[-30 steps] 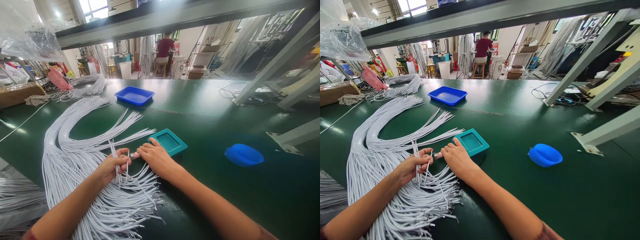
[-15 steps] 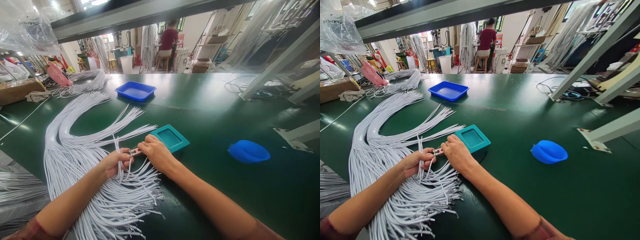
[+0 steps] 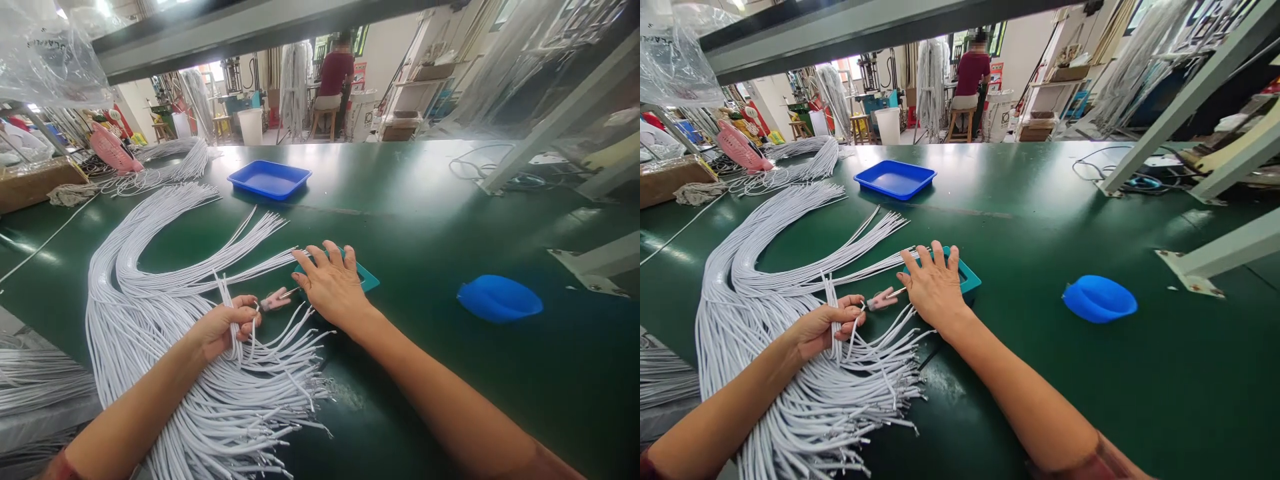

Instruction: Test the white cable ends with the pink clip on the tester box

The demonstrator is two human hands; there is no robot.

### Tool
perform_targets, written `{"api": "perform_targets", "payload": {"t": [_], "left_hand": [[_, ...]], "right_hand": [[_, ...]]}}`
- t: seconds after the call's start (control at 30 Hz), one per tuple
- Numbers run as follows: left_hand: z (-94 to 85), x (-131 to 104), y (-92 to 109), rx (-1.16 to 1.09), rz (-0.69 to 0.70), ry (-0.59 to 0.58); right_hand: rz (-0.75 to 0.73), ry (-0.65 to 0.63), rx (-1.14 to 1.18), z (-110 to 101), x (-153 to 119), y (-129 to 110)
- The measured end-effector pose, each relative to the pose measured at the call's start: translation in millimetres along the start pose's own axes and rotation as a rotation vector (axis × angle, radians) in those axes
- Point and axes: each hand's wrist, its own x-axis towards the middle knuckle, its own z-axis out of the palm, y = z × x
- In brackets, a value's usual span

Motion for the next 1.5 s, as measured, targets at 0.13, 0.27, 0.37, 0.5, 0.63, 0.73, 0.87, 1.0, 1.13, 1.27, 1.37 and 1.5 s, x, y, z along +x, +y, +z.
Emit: {"api": "perform_targets", "payload": {"t": [0.13,0.27,0.37,0.5,0.63,0.73,0.87,1.0,1.13,1.27,1.37,1.5], "left_hand": [[1.4,-8.7,3.0,0.04,0.084,-0.036],[8.1,-14.2,3.4,0.174,0.097,-0.14],[11.5,-15.5,1.5,0.266,0.085,-0.222],[13.3,-14.3,-3.2,0.432,0.117,-0.289],[15.2,-13.5,-6.0,0.505,0.163,-0.276],[18.0,-15.4,-3.7,0.552,0.202,-0.256],[21.4,-17.1,-0.8,0.549,0.455,-0.067],[21.7,-14.6,-4.2,0.384,0.436,0.032],[21.2,-11.5,-8.5,0.301,0.392,0.065],[21.2,-10.8,-8.7,0.257,0.405,0.042],[20.0,-11.2,-7.2,0.205,0.364,-0.007],[17.4,-13.5,-4.3,0.17,0.293,-0.072]], "right_hand": [[0.006,0.0,0.061,-5.6,3.3,1.5],[-0.031,0.03,0.343,-24.1,7.0,-3.0],[-0.092,-0.058,0.647,-39.4,4.2,-15.6],[-0.127,-0.258,0.9,-44.3,-5.6,-35.1],[-0.05,-0.329,1.068,-40.2,-8.7,-40.2],[0.097,-0.278,1.133,-40.8,-5.5,-36.0],[0.081,-0.197,1.152,-40.5,-4.0,-33.4],[0.131,-0.186,1.205,-35.8,-6.2,-36.1],[0.202,-0.181,1.268,-32.9,-7.1,-36.4],[0.192,-0.181,1.329,-33.4,-6.2,-35.9],[0.199,-0.311,1.605,-32.0,-6.0,-37.7],[0.302,-0.523,1.919,-22.6,-8.0,-41.2]]}}
